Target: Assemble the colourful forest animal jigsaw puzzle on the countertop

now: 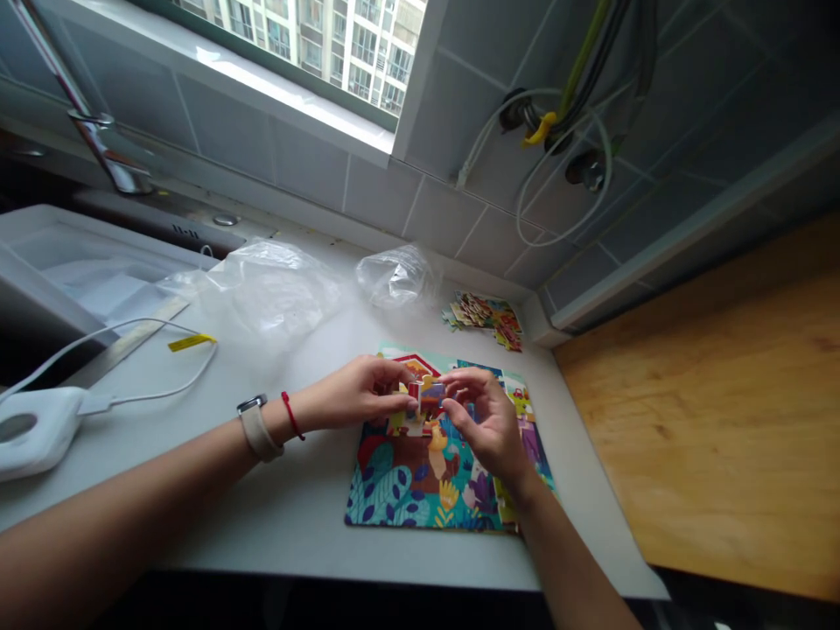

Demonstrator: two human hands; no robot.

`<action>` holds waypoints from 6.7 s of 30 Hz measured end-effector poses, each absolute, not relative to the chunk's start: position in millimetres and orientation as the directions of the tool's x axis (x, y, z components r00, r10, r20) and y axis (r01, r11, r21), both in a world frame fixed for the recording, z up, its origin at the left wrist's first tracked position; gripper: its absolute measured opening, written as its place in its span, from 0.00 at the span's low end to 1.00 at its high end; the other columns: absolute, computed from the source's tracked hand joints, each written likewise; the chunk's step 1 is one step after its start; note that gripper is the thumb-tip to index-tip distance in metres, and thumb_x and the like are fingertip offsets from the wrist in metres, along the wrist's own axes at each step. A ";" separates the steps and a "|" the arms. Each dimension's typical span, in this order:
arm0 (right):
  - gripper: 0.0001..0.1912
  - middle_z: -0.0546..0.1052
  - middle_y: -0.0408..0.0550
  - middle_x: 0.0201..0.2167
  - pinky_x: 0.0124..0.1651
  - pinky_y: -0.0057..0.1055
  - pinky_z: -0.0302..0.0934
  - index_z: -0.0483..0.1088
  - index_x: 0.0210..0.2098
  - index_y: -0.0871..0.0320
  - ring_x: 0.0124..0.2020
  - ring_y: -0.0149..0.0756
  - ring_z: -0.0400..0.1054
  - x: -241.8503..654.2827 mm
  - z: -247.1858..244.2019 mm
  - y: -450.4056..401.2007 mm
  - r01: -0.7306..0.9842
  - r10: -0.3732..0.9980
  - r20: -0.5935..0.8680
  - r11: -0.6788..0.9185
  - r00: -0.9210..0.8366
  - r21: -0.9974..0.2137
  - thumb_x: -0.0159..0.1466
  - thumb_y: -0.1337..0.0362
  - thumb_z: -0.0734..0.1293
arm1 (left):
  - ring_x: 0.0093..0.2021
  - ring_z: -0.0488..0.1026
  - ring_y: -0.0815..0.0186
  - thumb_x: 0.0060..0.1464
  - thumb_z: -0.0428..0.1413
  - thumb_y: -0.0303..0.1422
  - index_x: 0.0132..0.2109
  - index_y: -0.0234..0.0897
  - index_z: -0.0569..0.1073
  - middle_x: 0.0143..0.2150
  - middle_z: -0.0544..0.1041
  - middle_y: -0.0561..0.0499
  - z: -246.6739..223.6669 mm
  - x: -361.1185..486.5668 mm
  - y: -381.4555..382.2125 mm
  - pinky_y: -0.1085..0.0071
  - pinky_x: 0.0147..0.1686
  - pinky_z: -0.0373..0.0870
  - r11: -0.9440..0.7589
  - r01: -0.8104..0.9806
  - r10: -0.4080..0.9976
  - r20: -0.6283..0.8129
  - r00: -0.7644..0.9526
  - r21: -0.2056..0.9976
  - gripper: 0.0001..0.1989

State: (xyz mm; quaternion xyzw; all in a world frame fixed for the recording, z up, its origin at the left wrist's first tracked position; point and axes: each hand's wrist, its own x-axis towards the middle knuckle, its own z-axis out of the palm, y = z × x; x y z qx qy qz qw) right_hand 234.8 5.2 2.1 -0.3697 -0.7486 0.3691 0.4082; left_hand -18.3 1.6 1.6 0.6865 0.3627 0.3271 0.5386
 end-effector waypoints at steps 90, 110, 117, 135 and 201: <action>0.17 0.83 0.53 0.38 0.33 0.27 0.67 0.83 0.51 0.61 0.33 0.34 0.73 261.9 -1.7 33.5 0.400 0.779 -0.102 0.200 -0.619 -0.894 0.69 0.60 0.68 | 0.35 0.78 0.63 0.48 0.65 0.39 0.28 0.38 0.67 0.36 0.83 0.48 -0.5 -30.9 18.0 0.73 0.32 0.71 -0.025 -0.086 0.999 0.028 0.029 0.996 0.15; 0.02 0.84 0.46 0.34 0.43 0.31 0.67 0.81 0.34 0.58 0.35 0.35 0.76 167.8 8.1 25.8 0.432 0.820 0.038 0.339 -0.571 -0.836 0.62 0.69 0.74 | 0.30 0.78 0.65 0.44 0.63 0.41 0.32 0.38 0.65 0.37 0.81 0.49 2.2 -39.1 26.7 0.73 0.22 0.76 0.143 -0.176 0.985 -0.157 -0.068 0.974 0.16; 0.01 0.79 0.51 0.41 0.52 0.38 0.67 0.79 0.37 0.58 0.46 0.42 0.73 164.7 -0.4 13.8 0.595 0.808 0.202 0.553 -0.553 -0.584 0.66 0.67 0.74 | 0.30 0.78 0.64 0.43 0.63 0.39 0.30 0.37 0.66 0.36 0.81 0.48 8.2 -41.0 26.3 0.71 0.24 0.78 0.157 -0.203 0.984 -0.171 -0.051 0.966 0.14; 0.23 0.72 0.63 0.66 0.69 0.52 0.62 0.73 0.63 0.58 0.68 0.53 0.64 189.8 -4.6 -10.9 0.624 0.683 0.176 0.724 -0.709 -0.295 0.73 0.56 0.66 | 0.28 0.77 0.65 0.41 0.62 0.37 0.29 0.37 0.69 0.30 0.78 0.50 6.3 -40.3 26.1 0.74 0.21 0.75 0.288 -0.153 0.958 -0.282 0.057 0.945 0.11; 0.26 0.80 0.50 0.53 0.44 0.33 0.72 0.71 0.63 0.53 0.39 0.34 0.75 207.4 1.2 -0.5 0.153 0.880 0.127 0.218 -0.458 -0.964 0.66 0.64 0.71 | 0.39 0.86 0.55 0.51 0.72 0.45 0.54 0.41 0.69 0.40 0.82 0.49 4.7 -28.7 7.8 0.68 0.33 0.84 0.266 0.027 0.851 -0.248 0.463 0.964 0.30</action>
